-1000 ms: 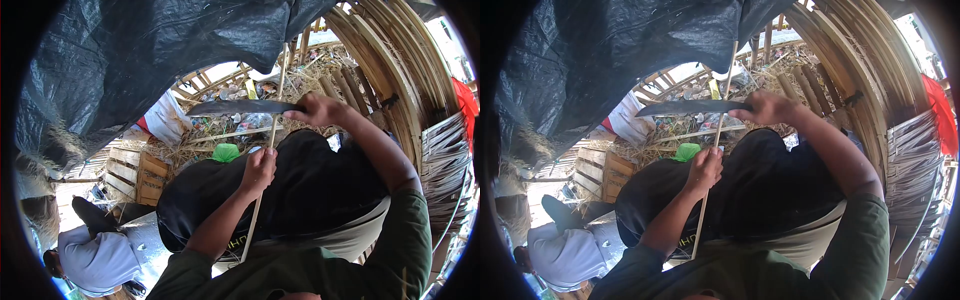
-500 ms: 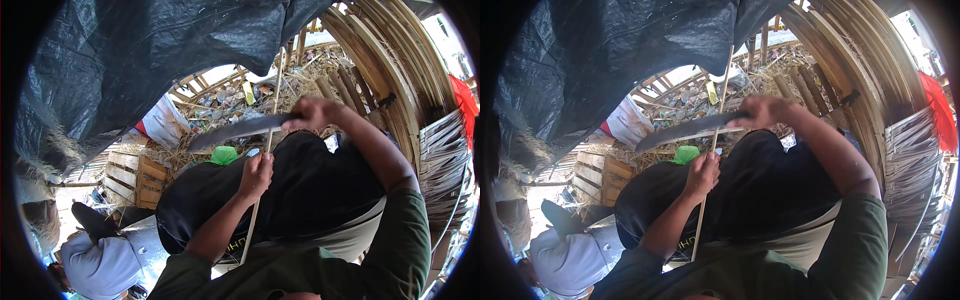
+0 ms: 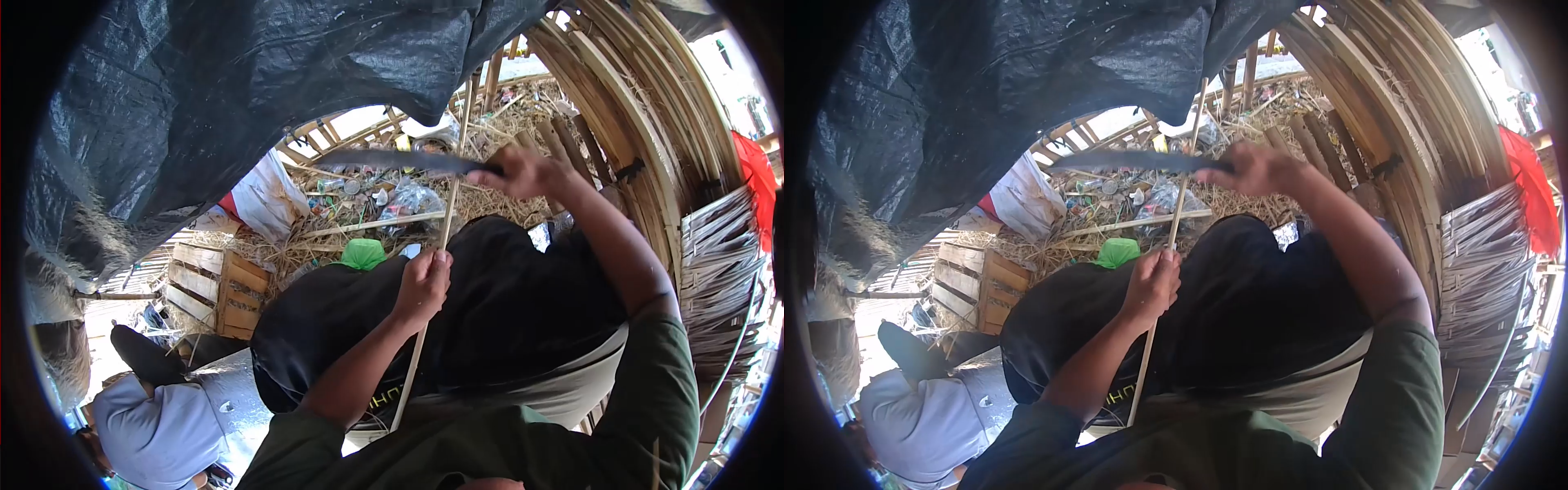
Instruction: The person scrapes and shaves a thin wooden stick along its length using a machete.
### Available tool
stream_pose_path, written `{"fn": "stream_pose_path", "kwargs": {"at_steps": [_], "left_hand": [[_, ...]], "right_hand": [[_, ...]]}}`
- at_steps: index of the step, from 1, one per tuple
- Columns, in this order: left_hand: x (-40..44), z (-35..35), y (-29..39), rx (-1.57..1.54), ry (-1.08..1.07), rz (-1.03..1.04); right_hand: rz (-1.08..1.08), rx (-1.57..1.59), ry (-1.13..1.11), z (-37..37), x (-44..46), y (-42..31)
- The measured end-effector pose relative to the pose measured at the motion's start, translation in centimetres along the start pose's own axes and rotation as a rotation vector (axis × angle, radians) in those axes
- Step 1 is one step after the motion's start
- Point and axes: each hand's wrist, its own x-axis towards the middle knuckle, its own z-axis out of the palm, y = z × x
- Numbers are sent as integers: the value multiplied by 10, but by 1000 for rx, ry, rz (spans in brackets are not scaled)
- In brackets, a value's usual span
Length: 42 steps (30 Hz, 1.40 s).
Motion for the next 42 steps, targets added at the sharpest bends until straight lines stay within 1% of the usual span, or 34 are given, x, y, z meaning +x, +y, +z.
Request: {"fn": "stream_pose_path", "kwargs": {"at_steps": [1, 3, 5, 6, 8, 12, 14, 15, 16, 18, 21, 24, 25, 26, 28, 31, 34, 35, 36, 38, 40, 41, 42], "left_hand": [[0, -2, -2, -15, 0, 0], [1, -3, 0, -8, -5, 1], [-3, -2, 0, 20, -8, 0], [-2, -2, 0, 47, -4, 7], [3, -1, 1, 87, 2, 23], [-3, -1, 4, -92, -26, -57], [-3, 0, 4, -59, -40, -28], [-5, 1, 3, -49, -41, -16], [-5, 2, 5, -32, -36, -23], [-3, 6, 11, -8, -27, -38], [-4, 2, 2, -80, -37, -45], [-7, 1, 3, -76, -42, -45], [-8, 2, 3, -38, -32, -29], [-7, 2, 3, -31, -28, -36], [-3, 5, 7, -12, -31, -41], [-7, 3, 4, -97, -42, -58], [-10, 3, 3, -55, -62, -25], [-12, 7, 5, -20, -36, -1], [-11, 7, 6, -36, -41, -28], [-6, 7, 9, -63, -60, -73], [-8, 5, 8, -87, -58, -59], [-10, 3, 7, -91, -60, -59], [-9, 3, 6, -63, -68, -41]], "right_hand": [[-33, 37, -35, 2, 1, -2], [-196, -46, 5, 0, 2, 5], [-215, -30, 11, 2, 11, 25], [10, 11, 19, -11, 8, 20], [31, -17, 164, -5, 11, 34], [-237, 6, 158, 1, 11, 31], [-347, -29, 146, -1, 10, 36], [-234, 20, 190, -4, 9, 39], [21, 34, 125, -16, 12, 43], [92, -50, 202, -13, 12, 46], [-94, 33, 286, -5, 4, 32], [-180, -161, 182, -12, 10, 42], [-50, -105, 202, -15, 17, 46], [157, -45, 180, -20, 18, 51], [122, -105, 347, -4, 18, 50], [-239, -12, 362, -5, 10, 48], [-191, -197, 301, -13, 13, 61], [37, -72, 331, -14, 20, 72], [148, 1, 370, -13, 26, 87], [-91, -208, 734, 8, 22, 86], [-95, -104, 614, -1, 6, 58], [-215, -26, 371, -12, 8, 57], [-153, -80, 353, -17, 9, 58]]}}
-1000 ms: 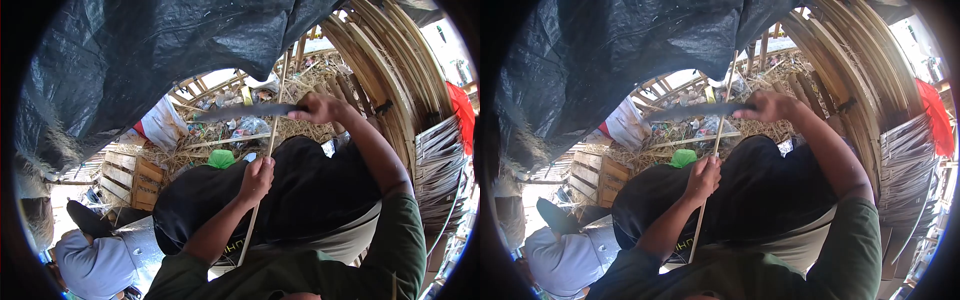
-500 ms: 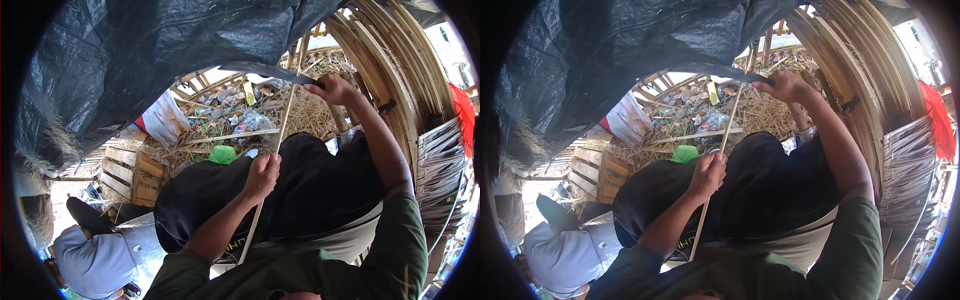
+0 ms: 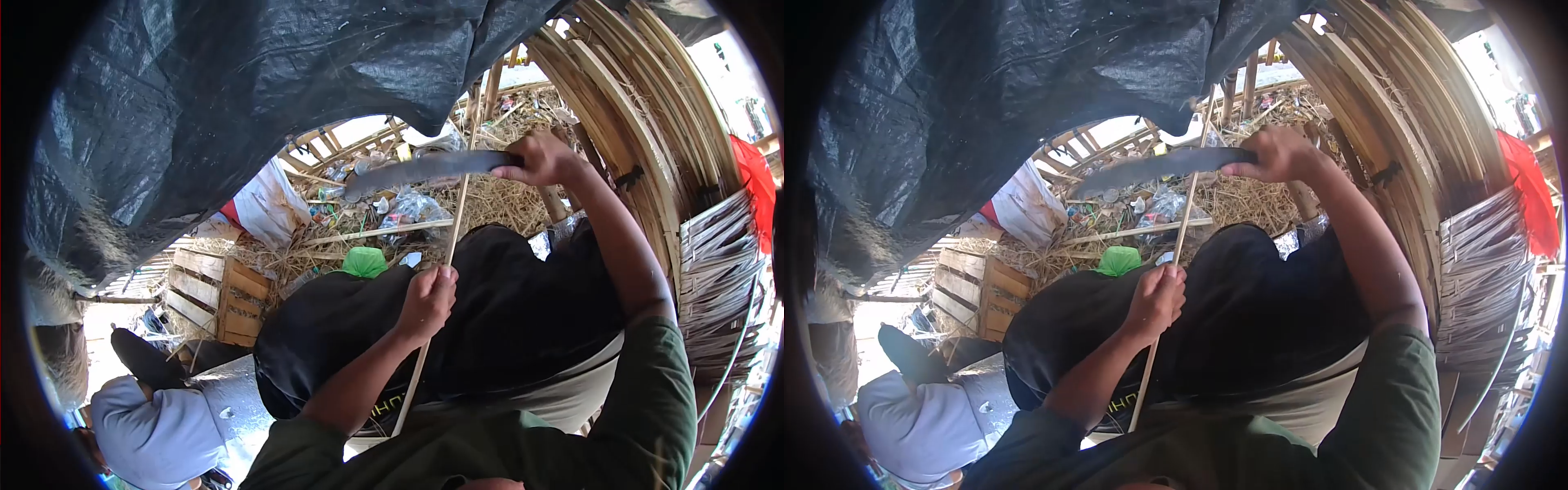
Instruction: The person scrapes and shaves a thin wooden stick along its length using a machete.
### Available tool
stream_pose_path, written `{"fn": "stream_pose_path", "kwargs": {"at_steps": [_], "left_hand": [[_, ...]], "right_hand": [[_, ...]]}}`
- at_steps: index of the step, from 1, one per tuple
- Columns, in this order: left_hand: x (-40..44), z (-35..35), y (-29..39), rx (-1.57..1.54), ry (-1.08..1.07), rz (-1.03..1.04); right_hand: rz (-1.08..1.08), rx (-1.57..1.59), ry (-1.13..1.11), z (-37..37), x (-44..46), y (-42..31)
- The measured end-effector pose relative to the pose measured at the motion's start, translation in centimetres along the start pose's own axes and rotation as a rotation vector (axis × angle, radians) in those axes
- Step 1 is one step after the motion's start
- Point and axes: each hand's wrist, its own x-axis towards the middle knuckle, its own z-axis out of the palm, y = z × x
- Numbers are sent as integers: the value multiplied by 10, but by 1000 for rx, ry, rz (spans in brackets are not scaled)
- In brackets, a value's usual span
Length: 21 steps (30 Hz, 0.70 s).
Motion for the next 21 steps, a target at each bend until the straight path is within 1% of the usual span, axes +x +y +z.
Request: {"fn": "stream_pose_path", "kwargs": {"at_steps": [2, 3, 4, 5, 6, 9, 12, 13, 15, 17, 18, 19, 21], "left_hand": [[-3, -1, -6, 50, -6, 23], [-4, 0, -5, 52, -12, 26], [-3, 1, -5, 53, -7, 15], [-2, 3, -4, 57, -7, 6], [1, 4, -2, 63, -7, 4], [-2, 2, 2, -38, -59, -13], [-2, 1, 4, -74, -20, -56], [-1, -1, 4, -86, -22, -70], [0, -4, 6, -115, -24, -94], [-1, -4, 6, -103, -14, -72], [-2, -4, 6, -98, -9, -62], [-1, -4, 1, 2, 22, 14], [5, -9, -12, 207, 82, 161]], "right_hand": [[97, -113, -66, -3, 4, 1], [390, 23, -42, -9, 8, 2], [390, 104, 102, 0, 9, 19], [424, 43, 159, 12, 6, 33], [455, -20, 222, 10, 7, 30], [124, -12, 128, -1, -8, 22], [-54, -108, 60, -6, -8, 14], [1, -26, 121, 3, -6, 20], [88, -26, 194, 20, -3, 16], [20, -148, 247, 24, -12, 6], [-79, -128, 150, 26, -12, -3], [-177, -107, 52, 27, -11, -11], [-268, -33, -92, 23, -14, -30]]}}
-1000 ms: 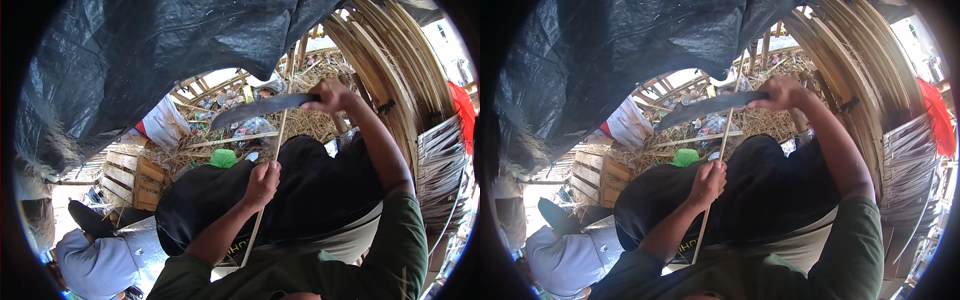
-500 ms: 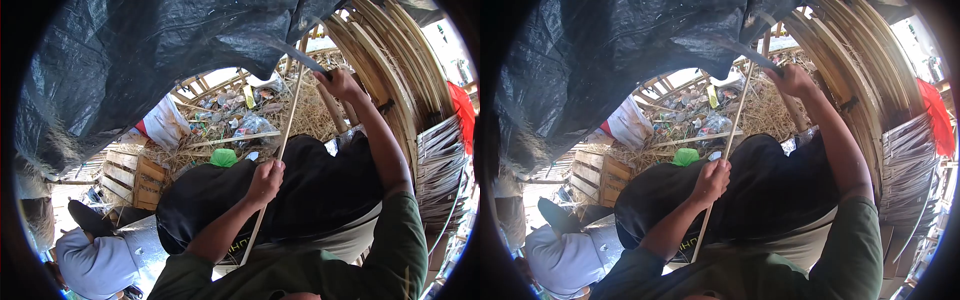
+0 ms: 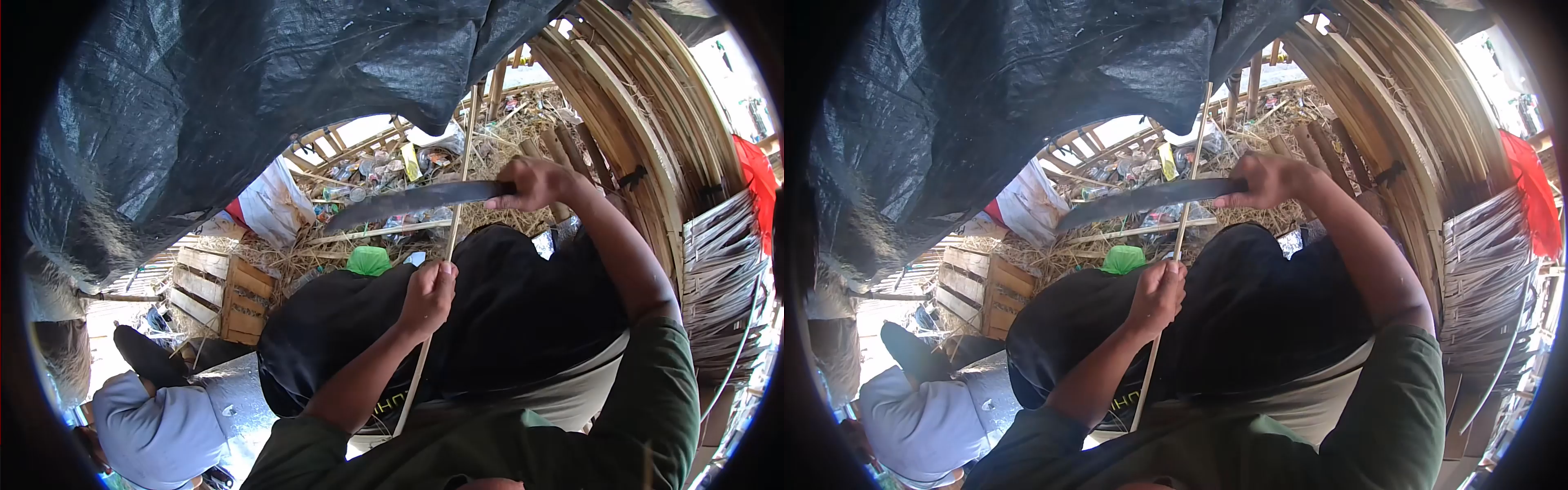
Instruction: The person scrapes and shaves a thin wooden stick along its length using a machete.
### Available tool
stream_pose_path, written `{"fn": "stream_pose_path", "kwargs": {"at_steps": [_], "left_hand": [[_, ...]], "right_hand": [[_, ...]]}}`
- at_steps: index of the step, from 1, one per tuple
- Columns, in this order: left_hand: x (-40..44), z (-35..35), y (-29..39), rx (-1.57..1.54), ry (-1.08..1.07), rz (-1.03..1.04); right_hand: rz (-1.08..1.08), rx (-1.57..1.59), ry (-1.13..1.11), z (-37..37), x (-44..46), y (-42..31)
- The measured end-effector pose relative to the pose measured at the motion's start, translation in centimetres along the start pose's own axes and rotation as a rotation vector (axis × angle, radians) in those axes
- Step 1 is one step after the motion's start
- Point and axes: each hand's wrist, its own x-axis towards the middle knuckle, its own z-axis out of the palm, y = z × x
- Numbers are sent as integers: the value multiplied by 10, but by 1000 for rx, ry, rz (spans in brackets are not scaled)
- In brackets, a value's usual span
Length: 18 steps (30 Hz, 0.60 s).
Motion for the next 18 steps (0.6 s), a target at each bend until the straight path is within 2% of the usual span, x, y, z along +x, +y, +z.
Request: {"fn": "stream_pose_path", "kwargs": {"at_steps": [3, 4, 6, 8, 10, 11, 13, 14, 15, 17, 18], "left_hand": [[3, -4, -13, 223, 45, 143], [5, -4, -16, 274, 55, 196], [8, 1, -19, 308, 51, 306], [5, 0, -7, 327, 76, 251], [4, 1, -6, 295, 96, 250], [6, 0, -6, 305, 96, 220], [4, -3, -8, 326, 101, 149], [3, -4, -10, 340, 91, 162], [1, -4, -13, 353, 83, 176], [0, 1, -18, 344, 51, 236], [1, 4, -19, 326, 28, 287]], "right_hand": [[372, 222, -171, -12, 11, 24], [473, 130, -55, -5, 8, 40], [155, -297, 322, 29, -7, 56], [464, 154, -172, -29, 6, -4], [164, 86, -135, -8, 9, -12], [81, 85, -120, -3, 8, -14], [181, 29, -185, -10, 12, 5], [251, 144, -132, -7, 12, 24], [431, 171, -58, -15, 11, 30], [478, 105, 179, -3, -5, 71], [501, 136, 131, -10, -6, 65]]}}
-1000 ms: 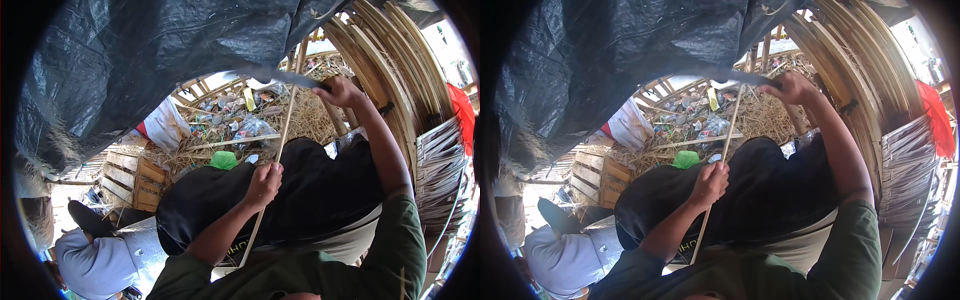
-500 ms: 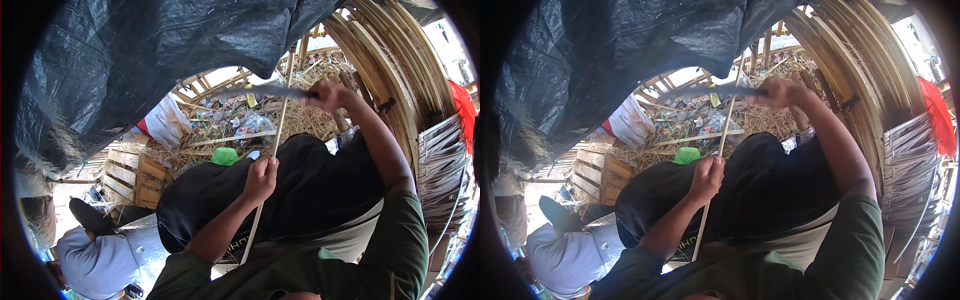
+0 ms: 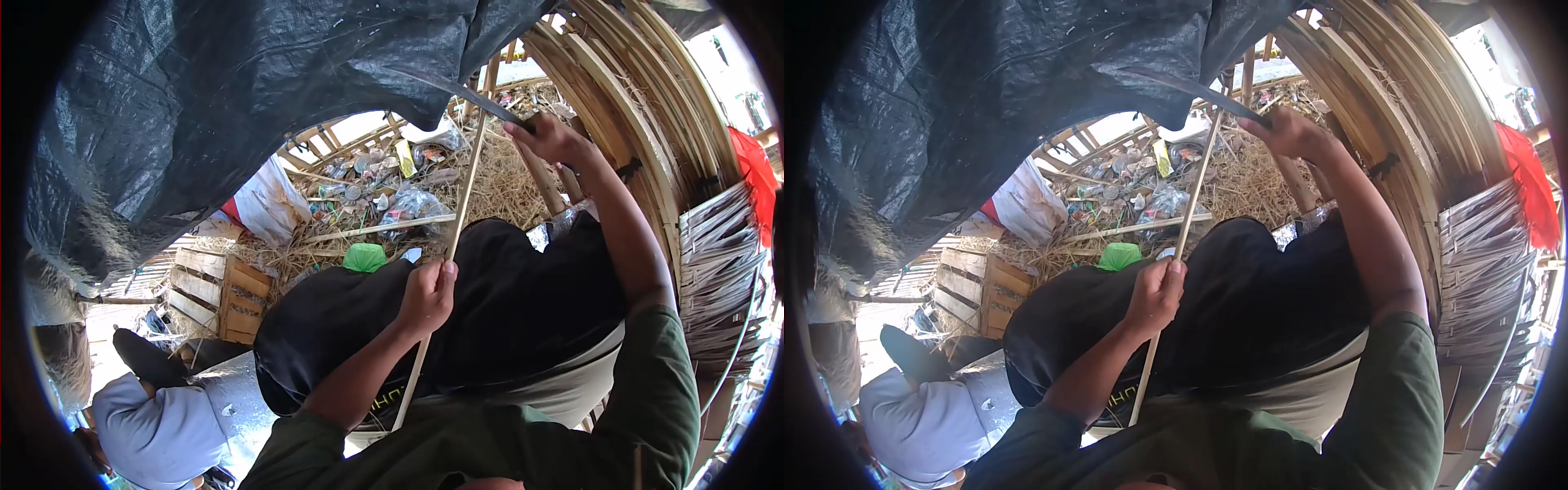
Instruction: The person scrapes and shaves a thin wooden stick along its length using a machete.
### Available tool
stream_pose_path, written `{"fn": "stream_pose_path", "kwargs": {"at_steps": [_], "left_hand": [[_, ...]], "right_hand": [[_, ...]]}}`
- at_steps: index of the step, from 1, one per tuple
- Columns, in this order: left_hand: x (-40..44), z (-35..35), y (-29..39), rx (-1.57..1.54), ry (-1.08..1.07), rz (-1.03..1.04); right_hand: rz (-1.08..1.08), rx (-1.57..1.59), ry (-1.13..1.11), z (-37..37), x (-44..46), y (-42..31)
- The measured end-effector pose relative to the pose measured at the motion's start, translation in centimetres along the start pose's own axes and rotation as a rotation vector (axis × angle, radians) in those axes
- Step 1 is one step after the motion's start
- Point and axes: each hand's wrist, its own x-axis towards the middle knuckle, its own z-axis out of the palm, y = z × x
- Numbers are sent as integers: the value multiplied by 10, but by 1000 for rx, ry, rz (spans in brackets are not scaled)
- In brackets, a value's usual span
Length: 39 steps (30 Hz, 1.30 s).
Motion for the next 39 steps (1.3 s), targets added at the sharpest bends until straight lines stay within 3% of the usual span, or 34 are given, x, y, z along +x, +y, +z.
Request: {"fn": "stream_pose_path", "kwargs": {"at_steps": [1, 2, 6, 9, 13, 17, 23, 24, 27, 30, 33, 35, 37, 39], "left_hand": [[2, 2, 3, -21, -12, 55], [2, 0, 9, -14, 0, -29], [3, -7, 17, -179, -33, -143], [1, -11, 21, -289, -61, -225], [-2, -9, 33, -542, -140, -355], [10, -15, 38, -702, -153, -532], [11, -13, 44, -580, -166, -455], [11, -14, 42, -580, -180, -445], [15, -17, 37, -601, -220, -407], [19, -19, 36, -692, -262, -423], [22, -21, 27, -825, -300, -490], [23, -21, 25, -880, -305, -490], [23, -20, 28, -788, -266, -453], [19, -17, 27, -607, -220, -373]], "right_hand": [[28, 16, -50, -11, -8, -15], [54, 32, -104, -17, -14, -29], [-265, -77, -218, -7, -21, -61], [-40, -130, -192, -13, -2, -47], [501, 161, 54, -31, 9, 2], [279, 54, 29, -54, -18, 32], [-106, 231, -68, -53, -55, 2], [16, 292, -188, -61, -57, -20], [-278, 299, -121, -52, -49, -28], [65, 302, -85, -33, -37, -31], [108, -10, 123, -6, -24, -22], [148, 68, 82, -4, -19, -21], [207, -2, -2, -15, -17, -40], [220, -18, 136, -12, -7, -36]]}}
